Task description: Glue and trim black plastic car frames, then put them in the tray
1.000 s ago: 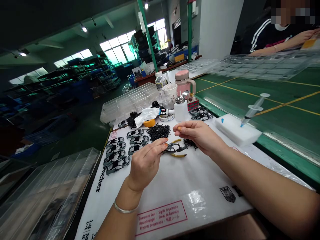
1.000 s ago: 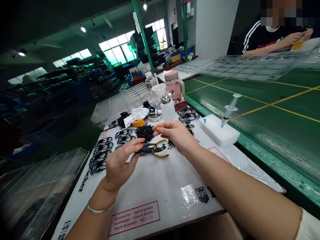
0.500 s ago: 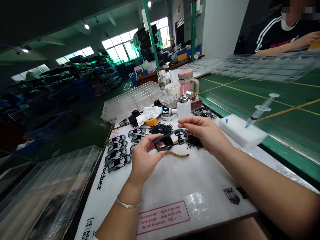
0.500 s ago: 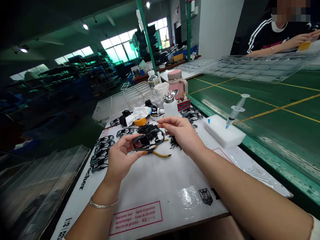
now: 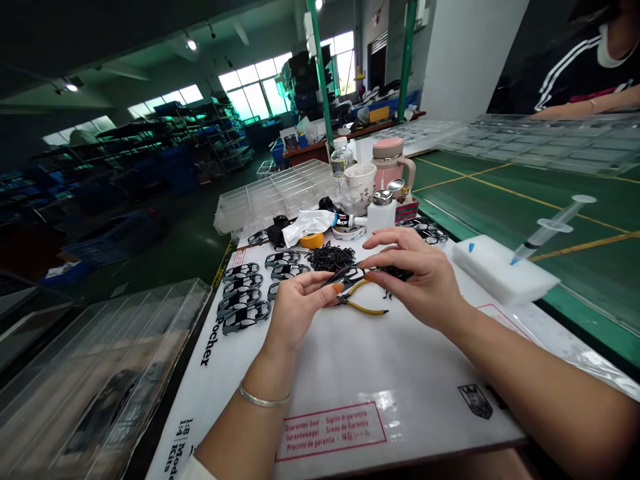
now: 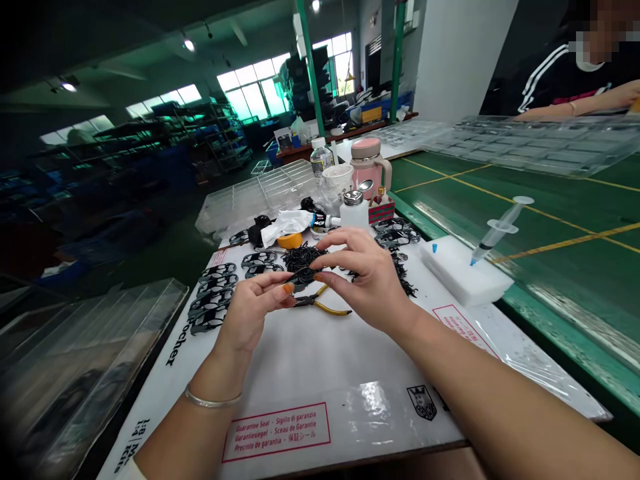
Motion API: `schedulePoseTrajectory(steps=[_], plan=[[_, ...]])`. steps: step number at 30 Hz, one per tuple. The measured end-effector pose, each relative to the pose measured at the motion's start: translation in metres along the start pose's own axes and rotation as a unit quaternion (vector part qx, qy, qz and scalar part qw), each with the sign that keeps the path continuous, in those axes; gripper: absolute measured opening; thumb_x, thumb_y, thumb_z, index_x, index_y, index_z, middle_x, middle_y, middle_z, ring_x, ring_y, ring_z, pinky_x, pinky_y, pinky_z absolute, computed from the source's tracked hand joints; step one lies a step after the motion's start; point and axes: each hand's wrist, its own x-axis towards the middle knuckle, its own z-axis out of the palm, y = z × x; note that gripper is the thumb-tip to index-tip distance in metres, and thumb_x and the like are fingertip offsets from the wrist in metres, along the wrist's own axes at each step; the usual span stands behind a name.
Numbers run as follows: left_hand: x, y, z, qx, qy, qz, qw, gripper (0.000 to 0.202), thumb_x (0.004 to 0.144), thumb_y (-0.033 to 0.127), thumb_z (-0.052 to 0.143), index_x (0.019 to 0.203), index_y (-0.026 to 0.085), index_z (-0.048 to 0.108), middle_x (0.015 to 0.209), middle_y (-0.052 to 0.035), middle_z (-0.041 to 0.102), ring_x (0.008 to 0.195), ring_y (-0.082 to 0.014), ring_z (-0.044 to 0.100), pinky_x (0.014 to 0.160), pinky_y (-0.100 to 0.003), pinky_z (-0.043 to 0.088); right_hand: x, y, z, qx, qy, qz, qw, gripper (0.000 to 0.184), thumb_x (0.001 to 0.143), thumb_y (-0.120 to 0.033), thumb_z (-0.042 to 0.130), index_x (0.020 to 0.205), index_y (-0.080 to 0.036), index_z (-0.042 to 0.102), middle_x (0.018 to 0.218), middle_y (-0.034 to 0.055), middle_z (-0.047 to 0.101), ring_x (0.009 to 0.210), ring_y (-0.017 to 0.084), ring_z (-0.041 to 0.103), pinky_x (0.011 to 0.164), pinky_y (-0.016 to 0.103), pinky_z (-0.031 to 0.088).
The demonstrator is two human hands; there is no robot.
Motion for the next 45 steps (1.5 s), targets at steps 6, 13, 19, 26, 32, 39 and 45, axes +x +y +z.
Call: schedulePoseTrajectory(steps=[6, 13, 19, 26, 32, 39, 45], plan=[[0.0, 0.0, 0.0, -0.026, -0.004, -0.019, 0.999, 0.046, 0.056, 0.041, 0.089, 0.09, 0.014, 0.075, 0.075, -0.0059, 0.074, 0.058, -0.012, 0.064, 0.061, -0.022, 0.055, -0.001, 0.005, 0.007, -0.021, -0.048, -0.066, 0.996, 0.011, 0.086, -0.021, 0.068, 0.094, -0.026, 0.074, 0.11, 0.0053, 0.066, 0.118, 0.025, 0.052, 0.1, 0.044, 0.046], [-0.001, -0.004, 0.0, -0.034, -0.01, -0.028, 0.999, 0.044, 0.06, 0.04, 0.087, 0.091, 0.013, 0.074, 0.073, -0.0065, 0.073, 0.062, -0.0138, 0.067, 0.061, -0.022, 0.054, 0.0, 0.002, 0.009, -0.015, -0.038, -0.082, 0.996, 0.014, 0.088, -0.013, 0.062, 0.09, -0.024, 0.072, 0.104, 0.0056, 0.067, 0.114, 0.024, 0.054, 0.098, 0.043, 0.047], [0.0, -0.007, 0.0, -0.048, -0.013, -0.031, 0.998, 0.046, 0.06, 0.041, 0.087, 0.092, 0.012, 0.073, 0.072, -0.0068, 0.072, 0.064, -0.0157, 0.067, 0.062, -0.024, 0.055, 0.0, 0.0, 0.011, -0.02, -0.02, -0.1, 0.995, 0.015, 0.087, -0.01, 0.063, 0.09, -0.023, 0.07, 0.101, 0.0058, 0.066, 0.11, 0.023, 0.055, 0.095, 0.042, 0.047], [-0.001, -0.005, -0.004, -0.047, -0.021, -0.015, 0.999, 0.044, 0.065, 0.045, 0.082, 0.091, 0.011, 0.074, 0.08, -0.0095, 0.074, 0.059, -0.011, 0.063, 0.061, -0.022, 0.055, -0.002, 0.0, 0.011, -0.004, -0.015, -0.096, 0.995, 0.022, 0.083, -0.014, 0.071, 0.104, -0.022, 0.069, 0.104, 0.0066, 0.066, 0.105, 0.023, 0.058, 0.094, 0.043, 0.049], [-0.002, -0.004, -0.005, -0.034, -0.043, -0.008, 0.998, 0.042, 0.071, 0.049, 0.077, 0.087, 0.01, 0.073, 0.082, -0.0114, 0.074, 0.061, -0.0125, 0.064, 0.061, -0.022, 0.055, -0.002, -0.001, 0.01, 0.012, -0.003, -0.095, 0.995, 0.02, 0.083, -0.01, 0.069, 0.099, -0.022, 0.068, 0.101, 0.0059, 0.066, 0.102, 0.022, 0.059, 0.093, 0.042, 0.049], [-0.001, -0.006, -0.005, -0.033, -0.054, -0.01, 0.998, 0.042, 0.072, 0.051, 0.076, 0.083, 0.01, 0.073, 0.077, -0.0095, 0.072, 0.062, -0.0132, 0.063, 0.061, -0.023, 0.054, -0.002, -0.001, 0.011, 0.023, -0.003, -0.103, 0.994, 0.019, 0.084, -0.005, 0.064, 0.091, -0.022, 0.068, 0.098, 0.0055, 0.065, 0.099, 0.021, 0.059, 0.09, 0.041, 0.05], [-0.001, -0.007, -0.004, -0.037, -0.058, -0.025, 0.997, 0.046, 0.068, 0.051, 0.078, 0.088, 0.01, 0.073, 0.082, -0.011, 0.073, 0.058, -0.0112, 0.061, 0.061, -0.023, 0.054, -0.001, 0.0, 0.008, 0.02, -0.017, -0.106, 0.994, 0.019, 0.085, -0.004, 0.061, 0.089, -0.021, 0.067, 0.098, 0.0055, 0.065, 0.1, 0.021, 0.058, 0.091, 0.041, 0.048]])
